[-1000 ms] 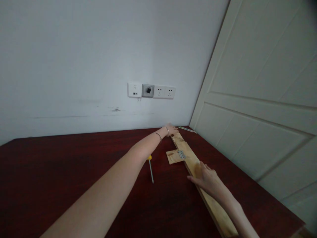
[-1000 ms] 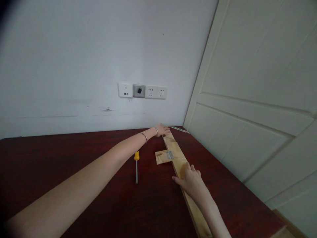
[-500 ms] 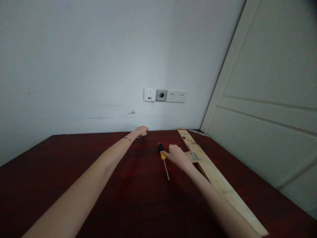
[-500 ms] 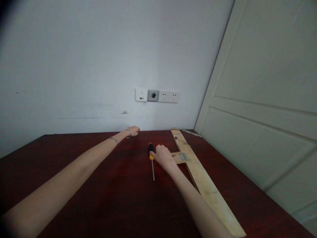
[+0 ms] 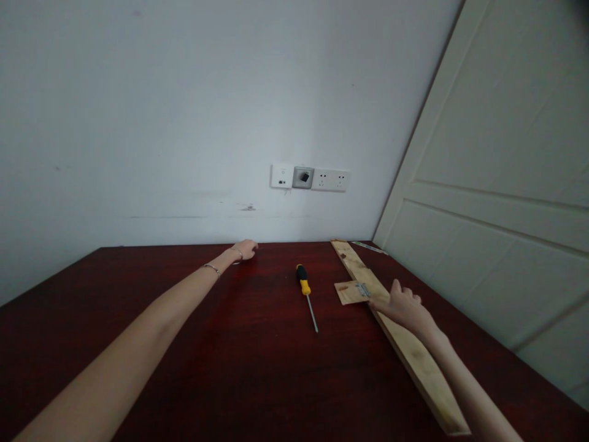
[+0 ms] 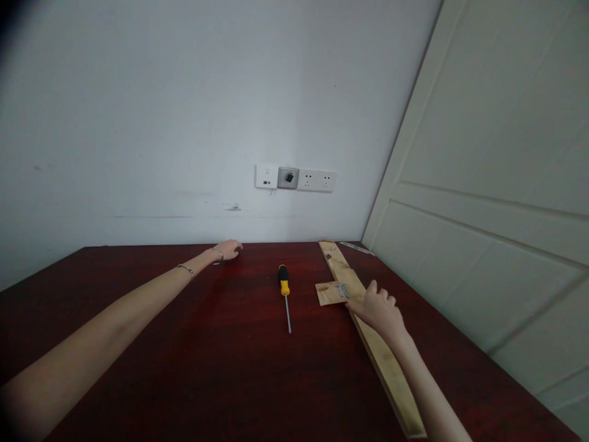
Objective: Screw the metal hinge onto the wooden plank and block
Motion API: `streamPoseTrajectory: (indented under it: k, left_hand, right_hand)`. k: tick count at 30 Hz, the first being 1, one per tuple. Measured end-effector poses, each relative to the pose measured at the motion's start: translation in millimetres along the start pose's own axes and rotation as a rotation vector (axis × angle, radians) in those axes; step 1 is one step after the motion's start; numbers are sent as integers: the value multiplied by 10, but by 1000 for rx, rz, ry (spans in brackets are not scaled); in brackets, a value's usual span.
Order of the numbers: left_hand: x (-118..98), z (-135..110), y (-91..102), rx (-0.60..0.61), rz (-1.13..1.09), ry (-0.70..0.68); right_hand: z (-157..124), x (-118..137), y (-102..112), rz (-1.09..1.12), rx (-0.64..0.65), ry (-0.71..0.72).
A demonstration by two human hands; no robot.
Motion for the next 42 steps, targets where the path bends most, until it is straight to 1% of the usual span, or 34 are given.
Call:
streamPoseTrajectory:
  k: [1, 3, 6, 11, 13, 23, 30, 32, 33, 35, 36, 37, 38, 39, 40, 42]
  left_hand:
    - [1, -10, -2, 0, -2, -1]
    - [-10, -22, -8, 2, -6, -9]
    - [-39, -19, -20, 4, -12, -28]
    - [-66, 18, -32, 6, -14, -61]
    - [-67, 38, -38, 10, -12, -71]
    - [-130, 137, -62, 22, -3, -82]
    - [-235, 160, -36, 31, 20, -98]
    - [-246, 163, -34, 31, 23, -99]
    - [-247, 165, -33, 30, 24, -98]
    - [-239, 167, -39, 27, 24, -93]
    - [-233, 165, -48, 29, 23, -89]
    - [-227, 159, -64, 33, 22, -83]
    - [-224, 147, -88, 40, 22, -77]
    - [-224, 129, -118, 48, 22, -71]
    - [-229, 105, -152, 55, 22, -64]
    - [-250, 41, -223, 56, 24, -51]
  right_hand:
    - [0, -101, -111, 7, 23, -9]
    - [4, -182, -287, 35, 50, 25]
    - [5, -196, -390, 84, 27, 45]
    - [-6, -175, -358, 154, -60, 59]
    - [-3, -185, -361, 171, -74, 64]
    - [47, -340, -400, 197, -74, 81]
    - [50, -400, -442, 193, -49, 89]
    - [40, -387, -410, 182, -50, 104]
    - [32, -354, -350, 178, -73, 119]
    - [8, -205, -134, 201, -157, 176]
    - [-8, -82, -1, 234, -195, 217]
    - [-20, 71, 115, 294, -197, 259]
    - [-17, 212, 212, 357, -179, 250]
    - [-17, 416, 270, 392, -120, 284]
    - [-16, 628, 310, 385, -67, 305]
    - [-6, 1041, 384, 368, -46, 341]
Point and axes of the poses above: each hand's wrist, its own z-axis towards the middle knuckle, its own y-axis out of the back of the hand, x = y × z, the point moved 8 cm from there along z, towards the middle knuckle, and after that the axes turned 6 degrees about -z, right-handed, at the moved point
